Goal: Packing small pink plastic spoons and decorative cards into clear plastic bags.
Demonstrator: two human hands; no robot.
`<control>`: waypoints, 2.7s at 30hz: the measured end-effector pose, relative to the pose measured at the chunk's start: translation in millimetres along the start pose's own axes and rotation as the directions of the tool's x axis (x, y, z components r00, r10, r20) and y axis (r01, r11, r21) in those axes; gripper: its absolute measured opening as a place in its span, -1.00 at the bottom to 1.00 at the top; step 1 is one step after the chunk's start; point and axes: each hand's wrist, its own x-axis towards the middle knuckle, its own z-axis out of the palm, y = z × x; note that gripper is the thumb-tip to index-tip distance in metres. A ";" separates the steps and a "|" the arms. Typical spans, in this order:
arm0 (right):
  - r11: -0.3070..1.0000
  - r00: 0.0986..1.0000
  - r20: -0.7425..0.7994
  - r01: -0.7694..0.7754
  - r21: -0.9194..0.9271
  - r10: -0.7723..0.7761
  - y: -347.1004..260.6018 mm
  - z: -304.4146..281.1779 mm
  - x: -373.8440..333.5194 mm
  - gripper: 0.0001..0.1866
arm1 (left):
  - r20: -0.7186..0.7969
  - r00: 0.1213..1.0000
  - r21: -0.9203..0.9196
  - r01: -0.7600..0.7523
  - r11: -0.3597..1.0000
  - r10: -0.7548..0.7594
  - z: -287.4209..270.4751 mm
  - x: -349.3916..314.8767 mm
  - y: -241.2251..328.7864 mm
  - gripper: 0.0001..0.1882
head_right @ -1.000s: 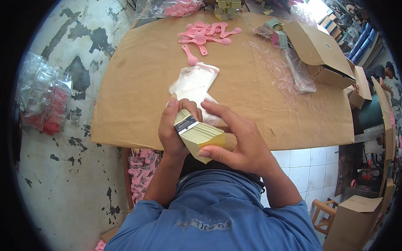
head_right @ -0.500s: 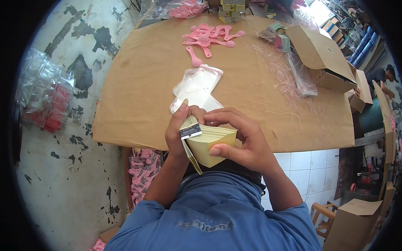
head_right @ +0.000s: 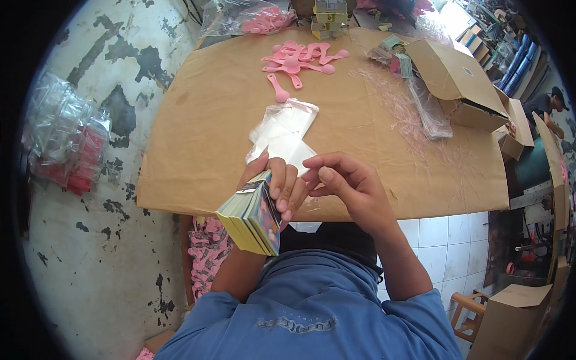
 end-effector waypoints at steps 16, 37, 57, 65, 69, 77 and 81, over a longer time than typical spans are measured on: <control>0.904 0.968 0.098 0.252 -0.345 -0.232 -11.5 36.4 -11.6 0.01 | -0.222 0.950 0.430 -0.106 0.896 0.219 6.4 -5.0 -2.9 -0.36; 0.802 0.918 0.078 0.378 -0.463 -0.388 -3.9 10.0 1.8 0.21 | -0.221 0.934 0.372 -0.184 0.910 0.280 -0.7 -5.7 4.6 -0.31; 0.638 0.804 0.566 -0.535 0.553 0.184 35.6 46.9 -29.1 -0.22 | 0.246 0.827 0.691 -0.515 0.507 0.505 -11.3 7.5 11.2 -0.20; 0.972 0.984 0.177 -0.019 0.236 -0.024 24.6 45.8 -25.9 -0.48 | -0.111 0.869 0.797 -0.212 0.565 0.482 7.6 14.3 8.7 -0.05; 0.946 0.944 -0.059 0.324 -0.029 -0.325 26.0 46.0 -7.2 -0.57 | -0.104 0.930 0.754 -0.158 0.638 0.354 8.1 -6.5 -0.7 -0.23; 0.931 0.942 -0.063 0.312 -0.189 -0.329 31.9 30.0 -3.2 -0.52 | -0.092 0.929 0.818 -0.135 0.559 0.359 17.8 -6.8 -12.1 -0.40; 0.845 0.909 -0.103 0.329 -0.422 -0.405 2.5 8.1 -4.6 -0.24 | -0.003 0.910 0.970 -0.098 0.221 0.415 18.3 -14.9 4.1 -0.53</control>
